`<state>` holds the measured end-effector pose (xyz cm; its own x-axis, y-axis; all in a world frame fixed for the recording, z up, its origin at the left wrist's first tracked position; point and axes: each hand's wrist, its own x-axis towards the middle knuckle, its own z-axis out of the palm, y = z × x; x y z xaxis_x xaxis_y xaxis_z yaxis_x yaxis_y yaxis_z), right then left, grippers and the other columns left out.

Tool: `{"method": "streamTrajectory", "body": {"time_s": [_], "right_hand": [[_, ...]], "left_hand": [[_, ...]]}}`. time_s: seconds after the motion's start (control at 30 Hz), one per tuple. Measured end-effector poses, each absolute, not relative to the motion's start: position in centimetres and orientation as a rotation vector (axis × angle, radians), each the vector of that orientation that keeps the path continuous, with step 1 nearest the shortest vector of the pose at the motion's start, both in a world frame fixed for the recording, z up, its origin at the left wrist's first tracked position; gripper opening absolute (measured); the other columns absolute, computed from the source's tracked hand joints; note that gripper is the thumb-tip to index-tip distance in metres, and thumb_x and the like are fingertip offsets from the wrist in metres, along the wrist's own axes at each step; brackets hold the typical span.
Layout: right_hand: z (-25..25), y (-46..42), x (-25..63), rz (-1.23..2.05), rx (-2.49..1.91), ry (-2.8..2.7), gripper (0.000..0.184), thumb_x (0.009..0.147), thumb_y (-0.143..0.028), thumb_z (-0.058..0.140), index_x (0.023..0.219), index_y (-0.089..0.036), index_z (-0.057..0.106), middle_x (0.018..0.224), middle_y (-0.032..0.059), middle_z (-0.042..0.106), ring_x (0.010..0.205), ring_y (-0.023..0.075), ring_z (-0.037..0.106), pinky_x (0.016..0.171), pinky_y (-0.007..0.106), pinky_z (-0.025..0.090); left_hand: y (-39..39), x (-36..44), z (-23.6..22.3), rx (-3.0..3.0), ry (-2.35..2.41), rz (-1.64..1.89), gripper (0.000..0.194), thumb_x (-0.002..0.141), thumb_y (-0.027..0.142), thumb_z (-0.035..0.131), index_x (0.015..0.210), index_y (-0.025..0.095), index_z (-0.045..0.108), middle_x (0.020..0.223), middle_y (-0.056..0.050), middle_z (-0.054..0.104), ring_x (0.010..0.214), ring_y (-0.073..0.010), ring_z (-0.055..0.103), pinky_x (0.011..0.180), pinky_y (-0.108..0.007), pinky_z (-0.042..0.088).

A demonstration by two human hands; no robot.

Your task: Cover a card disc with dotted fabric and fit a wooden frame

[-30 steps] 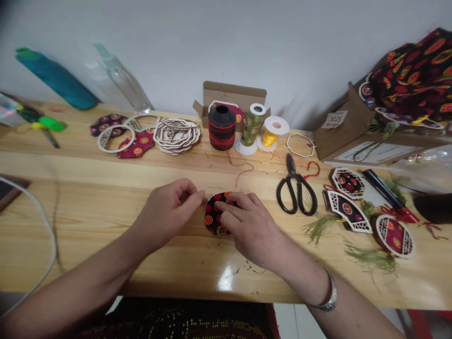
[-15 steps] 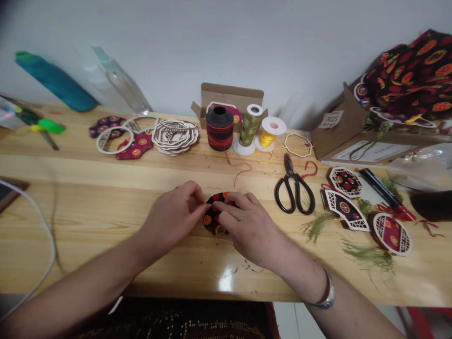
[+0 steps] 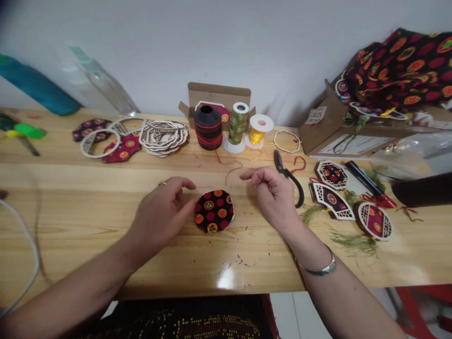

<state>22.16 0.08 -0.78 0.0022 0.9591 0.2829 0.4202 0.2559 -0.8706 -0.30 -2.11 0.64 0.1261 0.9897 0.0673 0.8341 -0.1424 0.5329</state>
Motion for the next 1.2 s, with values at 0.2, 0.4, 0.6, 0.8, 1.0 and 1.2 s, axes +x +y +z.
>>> {"method": "streamTrajectory", "body": {"time_s": [0.2,0.4,0.6,0.8,1.0,1.2], "right_hand": [[-1.13,-0.03,22.00,0.730,-1.212,-1.668,0.023,0.073,-0.001,0.040,0.065,-0.021,0.051,0.080,0.0026,0.070,0.079,0.0157,0.064,0.077,0.036,0.048],[-0.95,-0.32,21.89,0.788,-1.031,-1.995,0.029,0.068,0.007,0.041,0.060,-0.019,0.053,0.078,0.0021,0.060,0.082,0.0141,0.057,0.073,0.030,0.048],[-0.58,-0.19,21.74,0.828,-0.946,-2.102,0.030,0.064,0.008,0.040,0.060,-0.018,0.054,0.077,0.0023,0.056,0.084,0.0146,0.053,0.073,0.029,0.048],[-0.55,-0.07,21.85,0.846,-0.977,-2.134,0.029,0.060,0.007,0.038,0.057,-0.018,0.052,0.079,0.0033,0.059,0.087,0.0156,0.054,0.073,0.030,0.049],[-0.74,-0.10,21.90,0.873,-1.014,-2.122,0.028,0.061,0.007,0.038,0.057,-0.017,0.052,0.081,0.0026,0.054,0.087,0.0145,0.058,0.072,0.028,0.050],[-0.67,-0.01,22.21,0.853,-0.982,-2.107,0.031,0.060,0.009,0.037,0.058,-0.018,0.051,0.078,0.0024,0.057,0.088,0.0149,0.055,0.075,0.029,0.050]], "left_hand": [[-2.05,-0.40,0.49,2.174,1.556,0.687,0.017,0.085,0.015,0.052,0.098,0.021,0.062,0.089,-0.002,0.070,0.088,-0.0201,0.060,0.077,-0.033,0.046],[-2.21,-0.17,0.46,2.179,1.428,0.649,0.022,0.083,0.015,0.056,0.104,0.021,0.060,0.096,-0.001,0.073,0.097,-0.0212,0.057,0.085,-0.036,0.047],[-2.23,-0.06,0.48,2.241,1.330,0.614,0.033,0.082,0.015,0.059,0.114,0.021,0.057,0.105,-0.003,0.071,0.103,-0.0215,0.054,0.091,-0.037,0.046],[-2.16,-0.06,0.34,2.247,1.362,0.529,0.038,0.082,0.018,0.059,0.119,0.022,0.055,0.107,-0.006,0.067,0.104,-0.0223,0.055,0.092,-0.039,0.047],[-2.11,-0.09,0.15,2.255,1.392,0.484,0.041,0.081,0.018,0.058,0.122,0.022,0.054,0.109,-0.007,0.067,0.106,-0.0233,0.054,0.093,-0.040,0.046],[-2.03,-0.08,0.16,2.260,1.371,0.473,0.041,0.082,0.016,0.057,0.122,0.020,0.053,0.113,-0.006,0.068,0.107,-0.0234,0.053,0.093,-0.040,0.046]]}}
